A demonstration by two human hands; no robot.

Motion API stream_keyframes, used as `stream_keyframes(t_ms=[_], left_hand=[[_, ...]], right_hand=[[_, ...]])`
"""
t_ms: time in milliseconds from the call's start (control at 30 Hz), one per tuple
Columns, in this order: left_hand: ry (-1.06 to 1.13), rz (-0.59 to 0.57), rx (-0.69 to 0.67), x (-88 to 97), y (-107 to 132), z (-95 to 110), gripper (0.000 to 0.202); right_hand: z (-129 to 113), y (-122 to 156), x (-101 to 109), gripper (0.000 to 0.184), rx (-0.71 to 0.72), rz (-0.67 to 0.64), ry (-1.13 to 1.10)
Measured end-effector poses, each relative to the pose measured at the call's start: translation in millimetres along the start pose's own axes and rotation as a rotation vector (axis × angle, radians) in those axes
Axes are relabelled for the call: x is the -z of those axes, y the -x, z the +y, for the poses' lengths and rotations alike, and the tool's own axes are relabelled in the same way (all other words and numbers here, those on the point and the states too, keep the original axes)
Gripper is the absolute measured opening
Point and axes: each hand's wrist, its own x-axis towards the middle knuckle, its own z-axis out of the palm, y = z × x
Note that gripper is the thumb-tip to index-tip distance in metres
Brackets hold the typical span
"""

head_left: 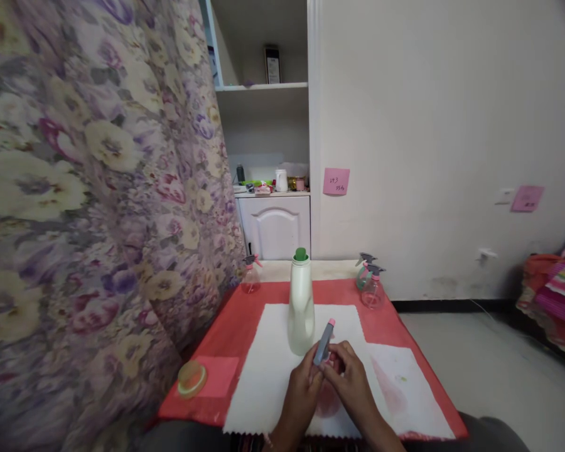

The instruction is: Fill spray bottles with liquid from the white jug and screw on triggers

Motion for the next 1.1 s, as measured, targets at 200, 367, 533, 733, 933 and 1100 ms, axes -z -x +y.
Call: stream_keyframes(t_ms=[200,367,533,733,933,1100], left_hand=[[0.060,-0.034,-0.011,1.1,2,16,0.048],[0.100,0.023,-0.039,-1.0,3,11,0.047],[0.104,0.013,-0.045,-2.7,5,1,0.050],[0.070,-0.021,-0.013,1.2,7,14,0.051],[0.138,-0.074,-0.037,5.1,5,28,0.045],[0.020,0.108,0.066,-6.2,-5,26,0.024]], right_hand=[[-1,-2,-2,0.011,0.005,0.020,0.033],[9,0,-10,0.013,-0.022,0.102,0.045],[13,5,-17,0.012,-0.033,0.160,0.031],[11,4,-15,0.014,-0.040,0.161,0.019],[15,6,-16,0.010,-0.035,0.149,0.022],[14,7,-17,0.008,-0.026,0.158,0.026]])
